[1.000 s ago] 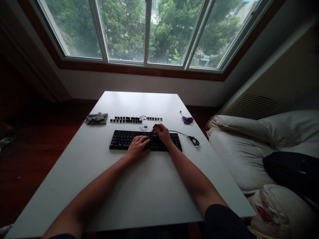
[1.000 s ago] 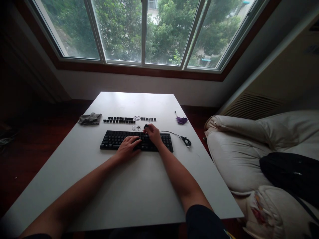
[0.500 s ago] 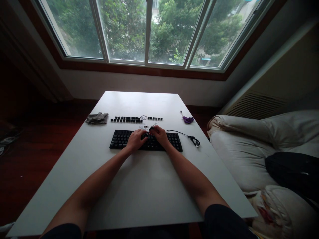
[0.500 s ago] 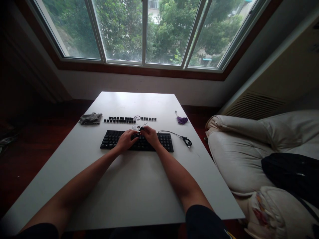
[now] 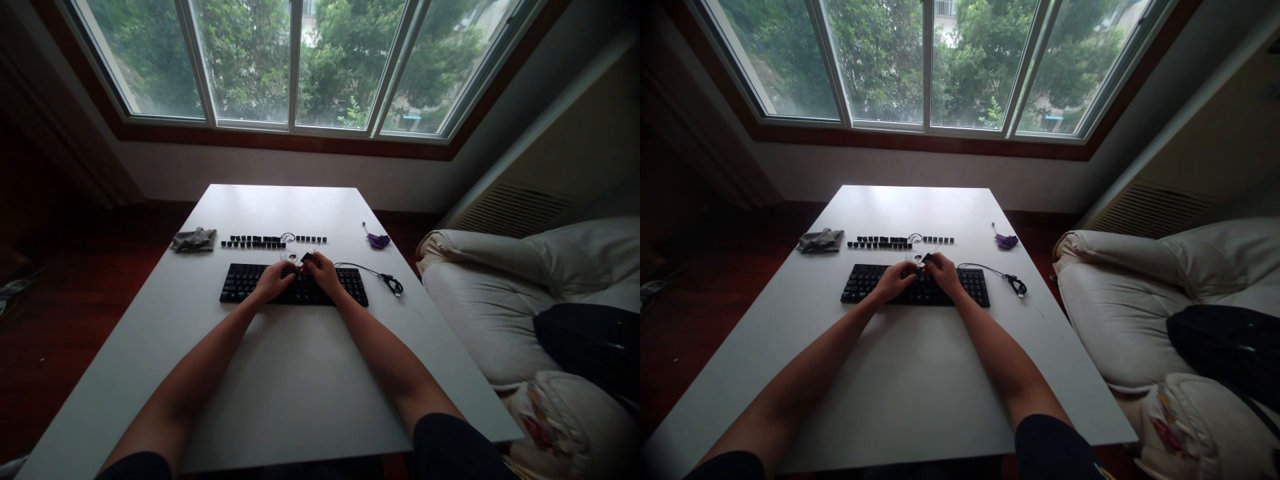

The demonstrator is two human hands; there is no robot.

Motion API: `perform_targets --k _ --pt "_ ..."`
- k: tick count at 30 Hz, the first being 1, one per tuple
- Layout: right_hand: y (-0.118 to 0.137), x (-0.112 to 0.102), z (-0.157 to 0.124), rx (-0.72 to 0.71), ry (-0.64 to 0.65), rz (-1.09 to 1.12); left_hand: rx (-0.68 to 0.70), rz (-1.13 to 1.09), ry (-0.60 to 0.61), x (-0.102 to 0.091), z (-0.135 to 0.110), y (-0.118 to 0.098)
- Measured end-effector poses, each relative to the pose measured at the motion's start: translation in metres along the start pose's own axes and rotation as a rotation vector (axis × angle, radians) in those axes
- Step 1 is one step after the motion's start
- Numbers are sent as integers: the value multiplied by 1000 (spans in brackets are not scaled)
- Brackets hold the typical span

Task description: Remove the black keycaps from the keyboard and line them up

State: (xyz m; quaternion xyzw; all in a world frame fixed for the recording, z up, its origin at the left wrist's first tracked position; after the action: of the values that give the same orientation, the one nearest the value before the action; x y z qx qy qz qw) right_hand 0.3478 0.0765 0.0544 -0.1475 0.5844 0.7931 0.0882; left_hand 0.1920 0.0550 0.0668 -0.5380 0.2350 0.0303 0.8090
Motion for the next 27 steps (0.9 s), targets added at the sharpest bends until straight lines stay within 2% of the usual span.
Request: perform_targets --k 3,7,12,19,27 --pt "3 0 0 -5 2 -38 -16 -71 -21 -2 0 2" --pt "5 0 -1 8 10 -62 10 -105 -23 -2 -3 -5" --pt "5 -2 -1 28 3 -101 71 37 -3 1 -7 -19" --pt "2 -1 -1 26 5 -95 180 279 91 17 -10 -29" --pt "1 -5 -1 35 -10 -134 234 209 69 17 -9 -37"
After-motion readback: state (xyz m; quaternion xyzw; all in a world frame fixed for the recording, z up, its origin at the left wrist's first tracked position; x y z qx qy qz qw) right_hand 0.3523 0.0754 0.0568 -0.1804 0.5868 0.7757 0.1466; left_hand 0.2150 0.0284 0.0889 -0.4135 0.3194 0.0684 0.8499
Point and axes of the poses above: each hand's wrist, its own z-axis towards the middle knuckle, its own x-axis out of the palm, y = z × x, the point moved 10 cm from there along z, towards the middle knuckle, and after that the axes turned 14 degrees about -z, right-handed, at the moved point
